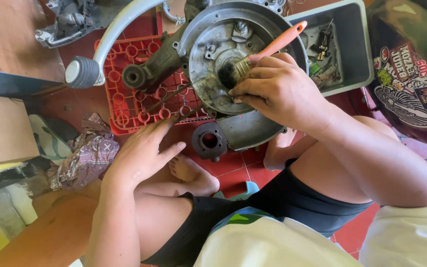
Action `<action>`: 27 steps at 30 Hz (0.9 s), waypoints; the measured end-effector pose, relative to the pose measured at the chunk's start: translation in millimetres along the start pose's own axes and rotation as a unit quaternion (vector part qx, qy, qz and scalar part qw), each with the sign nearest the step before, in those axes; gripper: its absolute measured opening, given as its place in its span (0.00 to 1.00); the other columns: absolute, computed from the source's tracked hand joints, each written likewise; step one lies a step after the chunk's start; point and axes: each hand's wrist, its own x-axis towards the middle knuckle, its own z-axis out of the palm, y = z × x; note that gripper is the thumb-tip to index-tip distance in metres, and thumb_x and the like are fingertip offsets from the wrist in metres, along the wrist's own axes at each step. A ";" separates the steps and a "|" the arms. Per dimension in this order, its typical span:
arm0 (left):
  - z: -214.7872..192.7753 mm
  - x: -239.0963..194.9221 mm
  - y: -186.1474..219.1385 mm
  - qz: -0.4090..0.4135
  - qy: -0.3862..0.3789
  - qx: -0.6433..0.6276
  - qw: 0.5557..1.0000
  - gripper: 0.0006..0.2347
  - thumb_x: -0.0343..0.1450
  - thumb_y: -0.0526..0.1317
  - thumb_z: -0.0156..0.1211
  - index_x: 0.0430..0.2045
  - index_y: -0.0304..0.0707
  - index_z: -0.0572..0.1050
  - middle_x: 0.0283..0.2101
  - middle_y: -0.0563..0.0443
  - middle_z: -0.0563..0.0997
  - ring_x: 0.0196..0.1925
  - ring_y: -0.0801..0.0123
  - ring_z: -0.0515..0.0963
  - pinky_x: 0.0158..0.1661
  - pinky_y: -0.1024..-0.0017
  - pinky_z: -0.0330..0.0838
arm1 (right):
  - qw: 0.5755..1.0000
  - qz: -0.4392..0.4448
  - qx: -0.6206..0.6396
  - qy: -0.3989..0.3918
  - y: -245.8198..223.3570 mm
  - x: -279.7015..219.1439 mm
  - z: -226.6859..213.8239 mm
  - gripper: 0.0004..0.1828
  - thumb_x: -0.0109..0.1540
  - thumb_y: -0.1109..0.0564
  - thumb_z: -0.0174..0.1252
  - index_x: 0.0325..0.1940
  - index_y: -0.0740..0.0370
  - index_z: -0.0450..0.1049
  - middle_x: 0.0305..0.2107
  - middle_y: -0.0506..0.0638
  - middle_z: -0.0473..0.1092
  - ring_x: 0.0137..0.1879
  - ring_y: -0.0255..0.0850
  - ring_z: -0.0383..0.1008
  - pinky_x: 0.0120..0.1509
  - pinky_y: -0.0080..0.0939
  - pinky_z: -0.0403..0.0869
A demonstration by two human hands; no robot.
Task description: Cleaning a motorcycle engine component using a brush to remove dirt and grease
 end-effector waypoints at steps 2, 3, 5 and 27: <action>-0.8 -1.4 0.8 -0.001 0.000 -0.001 1.000 0.29 0.72 0.54 0.53 0.69 0.46 0.61 0.64 0.41 0.72 0.64 0.46 0.71 0.56 0.49 0.67 | 1.000 -0.008 -0.010 -0.005 -1.7 -0.1 0.3 0.06 0.66 0.55 0.67 0.47 0.51 0.83 0.42 0.40 0.79 0.60 0.50 0.74 0.66 0.51 0.68; -1.7 -2.3 1.7 -0.006 -0.003 -0.003 1.000 0.29 0.72 0.54 0.53 0.69 0.46 0.61 0.64 0.41 0.73 0.64 0.46 0.71 0.57 0.49 0.66 | 1.000 -0.017 -0.011 0.001 -3.6 1.0 -1.7 0.05 0.66 0.56 0.68 0.46 0.53 0.84 0.41 0.42 0.79 0.57 0.49 0.75 0.66 0.50 0.69; -2.0 -4.2 1.9 -0.011 -0.005 -0.008 1.000 0.29 0.73 0.54 0.53 0.69 0.46 0.61 0.63 0.42 0.73 0.64 0.46 0.70 0.58 0.49 0.66 | 1.000 -0.028 -0.013 0.005 -7.0 1.8 -4.4 0.04 0.65 0.58 0.70 0.44 0.56 0.84 0.40 0.44 0.79 0.53 0.48 0.76 0.66 0.50 0.70; 3.7 -32.7 -6.8 0.031 0.045 -0.014 0.998 0.30 0.74 0.55 0.51 0.72 0.49 0.57 0.69 0.40 0.67 0.64 0.41 0.69 0.55 0.45 0.66 | 0.998 -0.044 0.039 0.036 -60.3 15.4 4.2 0.03 0.67 0.61 0.70 0.45 0.62 0.83 0.42 0.50 0.80 0.47 0.45 0.76 0.57 0.43 0.67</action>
